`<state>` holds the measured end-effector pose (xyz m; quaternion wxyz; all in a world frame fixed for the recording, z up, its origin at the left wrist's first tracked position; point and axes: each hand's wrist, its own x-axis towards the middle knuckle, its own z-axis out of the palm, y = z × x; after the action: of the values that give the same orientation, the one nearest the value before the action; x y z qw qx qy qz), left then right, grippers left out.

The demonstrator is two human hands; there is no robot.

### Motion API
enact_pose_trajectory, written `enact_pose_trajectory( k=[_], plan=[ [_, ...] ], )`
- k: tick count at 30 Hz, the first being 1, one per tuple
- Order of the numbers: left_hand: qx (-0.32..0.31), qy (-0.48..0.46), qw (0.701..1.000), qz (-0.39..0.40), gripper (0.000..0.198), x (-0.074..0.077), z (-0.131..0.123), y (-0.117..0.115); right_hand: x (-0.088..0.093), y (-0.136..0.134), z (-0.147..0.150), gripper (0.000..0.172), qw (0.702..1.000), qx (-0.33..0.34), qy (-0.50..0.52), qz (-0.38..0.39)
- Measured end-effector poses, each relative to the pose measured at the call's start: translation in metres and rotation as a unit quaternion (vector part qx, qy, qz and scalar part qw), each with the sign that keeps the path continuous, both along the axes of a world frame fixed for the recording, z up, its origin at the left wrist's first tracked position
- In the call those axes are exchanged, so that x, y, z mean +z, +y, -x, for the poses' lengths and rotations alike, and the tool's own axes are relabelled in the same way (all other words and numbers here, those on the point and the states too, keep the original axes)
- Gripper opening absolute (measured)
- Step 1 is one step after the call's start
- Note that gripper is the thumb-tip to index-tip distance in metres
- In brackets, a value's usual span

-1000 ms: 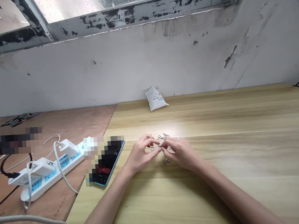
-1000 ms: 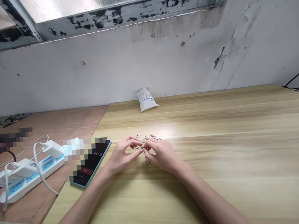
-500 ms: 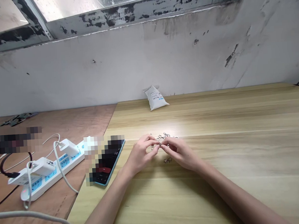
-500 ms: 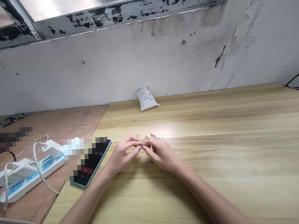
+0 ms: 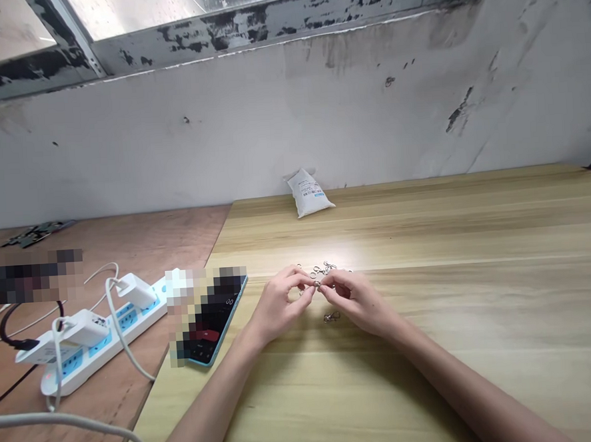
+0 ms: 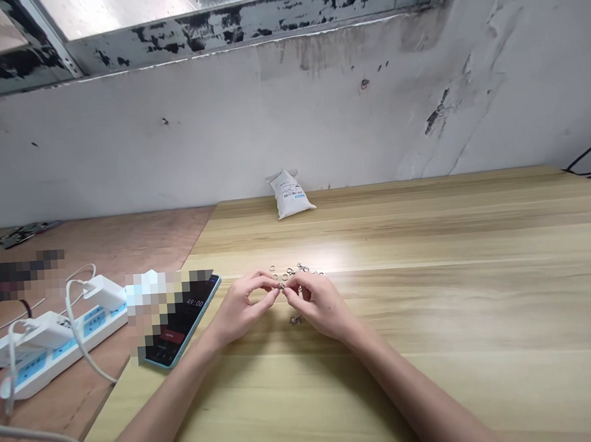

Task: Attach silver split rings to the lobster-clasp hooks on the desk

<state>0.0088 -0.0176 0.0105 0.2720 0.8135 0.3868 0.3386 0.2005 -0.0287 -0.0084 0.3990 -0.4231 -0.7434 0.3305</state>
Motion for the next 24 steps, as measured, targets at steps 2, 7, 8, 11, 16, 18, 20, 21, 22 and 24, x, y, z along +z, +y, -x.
enact_pose_trajectory(
  k=[2, 7, 8, 11, 16, 18, 20, 21, 22, 24],
  plan=[
    [0.012, 0.003, 1.000, -0.020, 0.014, 0.0002, -0.0002, 0.0003, -0.0010, -0.0001, 0.0002, 0.023, 1.000, 0.002, 0.000, 0.006],
    [0.000, 0.017, 0.992, -0.128, 0.018, -0.0042, 0.0013, 0.0029, -0.0022, 0.0001, 0.0003, 0.023, 0.999, 0.007, 0.023, 0.039],
    [-0.007, 0.021, 0.989, -0.148, 0.017, -0.0056, 0.0017, 0.0036, -0.0022, 0.0002, 0.0003, 0.023, 0.998, 0.012, 0.033, 0.052],
    [-0.010, 0.030, 0.981, -0.194, 0.015, -0.0085, 0.0022, 0.0056, -0.0021, 0.0006, -0.0003, 0.025, 0.993, 0.023, 0.066, 0.098],
    [0.000, 0.056, 0.961, -0.269, 0.014, -0.0092, 0.0006, 0.0061, -0.0030, 0.0016, -0.0017, 0.025, 0.981, 0.045, 0.103, 0.160],
    [-0.005, 0.072, 0.954, -0.291, 0.014, -0.0086, 0.0001, 0.0055, -0.0032, 0.0020, -0.0014, 0.024, 0.978, 0.052, 0.106, 0.172],
    [-0.010, 0.090, 0.947, -0.310, 0.015, -0.0079, 0.0001, 0.0051, -0.0029, 0.0021, -0.0008, 0.024, 0.977, 0.052, 0.102, 0.182],
    [-0.011, 0.099, 0.943, -0.318, 0.015, -0.0077, 0.0002, 0.0050, -0.0025, 0.0020, -0.0005, 0.024, 0.976, 0.051, 0.099, 0.186],
    [-0.012, 0.107, 0.939, -0.325, 0.015, -0.0076, 0.0004, 0.0052, -0.0019, 0.0018, -0.0002, 0.025, 0.976, 0.050, 0.095, 0.191],
    [-0.014, 0.123, 0.932, -0.340, 0.014, -0.0079, 0.0007, 0.0057, -0.0001, 0.0012, -0.0001, 0.024, 0.974, 0.051, 0.087, 0.201]
  ],
)
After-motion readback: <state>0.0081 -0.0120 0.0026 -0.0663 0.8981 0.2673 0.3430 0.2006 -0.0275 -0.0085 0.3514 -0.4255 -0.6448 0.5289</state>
